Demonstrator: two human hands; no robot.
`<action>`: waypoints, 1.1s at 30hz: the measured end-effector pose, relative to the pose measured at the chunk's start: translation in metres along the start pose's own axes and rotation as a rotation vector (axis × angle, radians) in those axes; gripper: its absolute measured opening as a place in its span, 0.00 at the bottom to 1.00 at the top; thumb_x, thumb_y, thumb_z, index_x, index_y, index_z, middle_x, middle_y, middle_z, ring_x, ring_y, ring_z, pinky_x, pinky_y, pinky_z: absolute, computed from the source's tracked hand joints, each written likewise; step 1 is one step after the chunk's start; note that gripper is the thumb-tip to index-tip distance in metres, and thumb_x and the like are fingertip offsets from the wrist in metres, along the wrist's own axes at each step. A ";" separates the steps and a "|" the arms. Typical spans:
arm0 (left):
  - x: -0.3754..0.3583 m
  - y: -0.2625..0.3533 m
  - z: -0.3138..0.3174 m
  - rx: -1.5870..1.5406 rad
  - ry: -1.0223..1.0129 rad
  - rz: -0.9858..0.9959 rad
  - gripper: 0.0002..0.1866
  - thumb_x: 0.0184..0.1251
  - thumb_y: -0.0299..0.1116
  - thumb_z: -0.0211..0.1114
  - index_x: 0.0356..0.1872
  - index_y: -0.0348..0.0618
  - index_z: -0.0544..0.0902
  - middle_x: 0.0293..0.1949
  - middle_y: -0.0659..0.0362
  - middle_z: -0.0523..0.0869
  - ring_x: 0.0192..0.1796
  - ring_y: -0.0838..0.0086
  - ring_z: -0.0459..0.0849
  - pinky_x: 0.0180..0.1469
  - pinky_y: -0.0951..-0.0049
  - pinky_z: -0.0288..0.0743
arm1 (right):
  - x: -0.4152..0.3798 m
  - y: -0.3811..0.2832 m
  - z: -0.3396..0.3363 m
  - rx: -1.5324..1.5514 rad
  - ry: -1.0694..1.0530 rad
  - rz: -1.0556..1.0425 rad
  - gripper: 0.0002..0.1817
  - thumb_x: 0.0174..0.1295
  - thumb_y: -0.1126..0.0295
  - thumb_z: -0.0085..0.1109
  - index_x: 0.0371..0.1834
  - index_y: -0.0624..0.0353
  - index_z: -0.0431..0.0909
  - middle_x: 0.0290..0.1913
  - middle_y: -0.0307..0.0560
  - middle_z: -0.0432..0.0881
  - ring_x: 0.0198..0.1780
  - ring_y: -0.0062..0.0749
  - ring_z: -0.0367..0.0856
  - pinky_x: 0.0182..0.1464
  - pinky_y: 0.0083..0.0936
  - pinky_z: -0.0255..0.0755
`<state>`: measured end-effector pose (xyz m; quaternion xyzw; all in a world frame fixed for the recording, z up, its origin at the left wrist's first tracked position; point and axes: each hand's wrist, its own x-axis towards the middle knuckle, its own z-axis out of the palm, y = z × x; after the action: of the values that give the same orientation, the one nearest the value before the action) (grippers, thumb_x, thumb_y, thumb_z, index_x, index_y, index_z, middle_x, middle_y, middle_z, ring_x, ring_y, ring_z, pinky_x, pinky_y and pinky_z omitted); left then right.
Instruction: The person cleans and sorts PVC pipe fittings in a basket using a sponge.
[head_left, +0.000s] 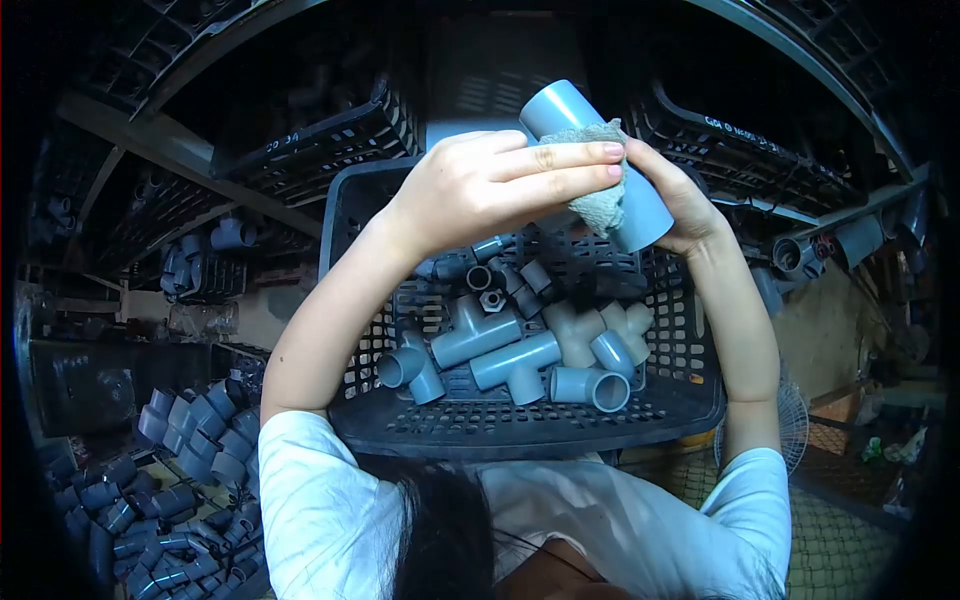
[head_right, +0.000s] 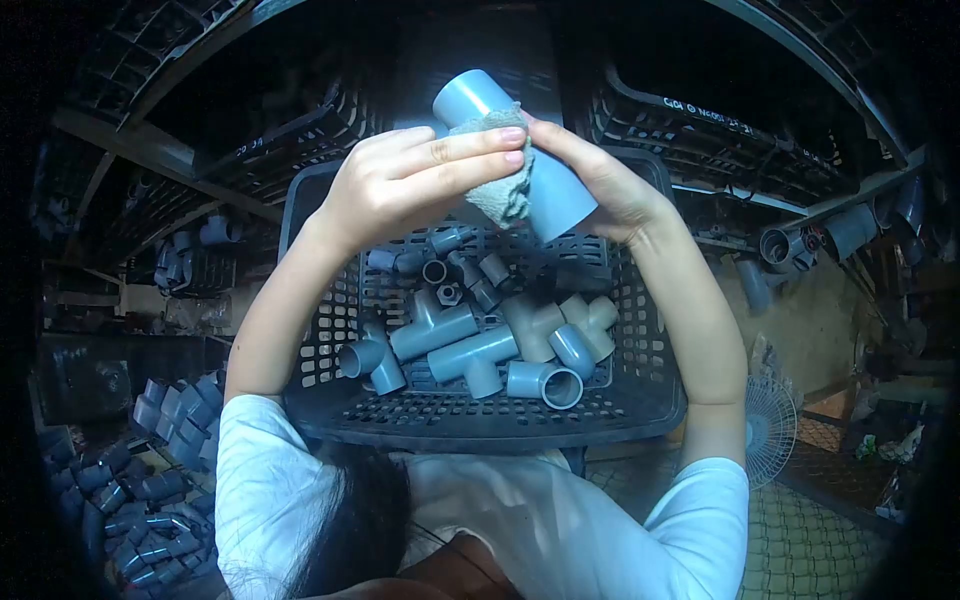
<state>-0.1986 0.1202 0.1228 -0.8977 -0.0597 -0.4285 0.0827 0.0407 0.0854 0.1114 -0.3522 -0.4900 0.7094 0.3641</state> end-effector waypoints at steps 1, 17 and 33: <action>-0.002 -0.002 -0.001 0.011 -0.012 0.013 0.33 0.51 0.21 0.76 0.64 0.53 0.86 0.64 0.63 0.88 0.26 0.77 0.80 0.30 0.78 0.78 | -0.001 -0.001 -0.008 -0.001 -0.001 0.002 0.39 0.77 0.40 0.46 0.78 0.60 0.64 0.62 0.56 0.82 0.58 0.39 0.88 0.47 0.38 0.91; -0.011 -0.010 0.005 0.163 0.024 0.154 0.26 0.62 0.33 0.75 0.64 0.53 0.86 0.64 0.62 0.88 0.25 0.80 0.72 0.27 0.81 0.70 | -0.002 -0.004 -0.024 0.376 -0.286 0.064 0.47 0.64 0.44 0.44 0.82 0.65 0.55 0.68 0.74 0.74 0.60 0.80 0.80 0.55 0.72 0.81; -0.006 -0.015 -0.007 0.208 0.159 -0.211 0.26 0.61 0.16 0.67 0.62 0.40 0.85 0.62 0.46 0.86 0.59 0.57 0.89 0.63 0.63 0.84 | 0.009 -0.014 -0.006 0.222 0.327 -0.200 0.43 0.67 0.51 0.53 0.77 0.71 0.53 0.65 0.63 0.74 0.66 0.49 0.79 0.66 0.52 0.80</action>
<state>-0.2103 0.1330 0.1238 -0.8362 -0.1909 -0.4962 0.1342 0.0442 0.0997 0.1220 -0.3700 -0.3759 0.6526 0.5439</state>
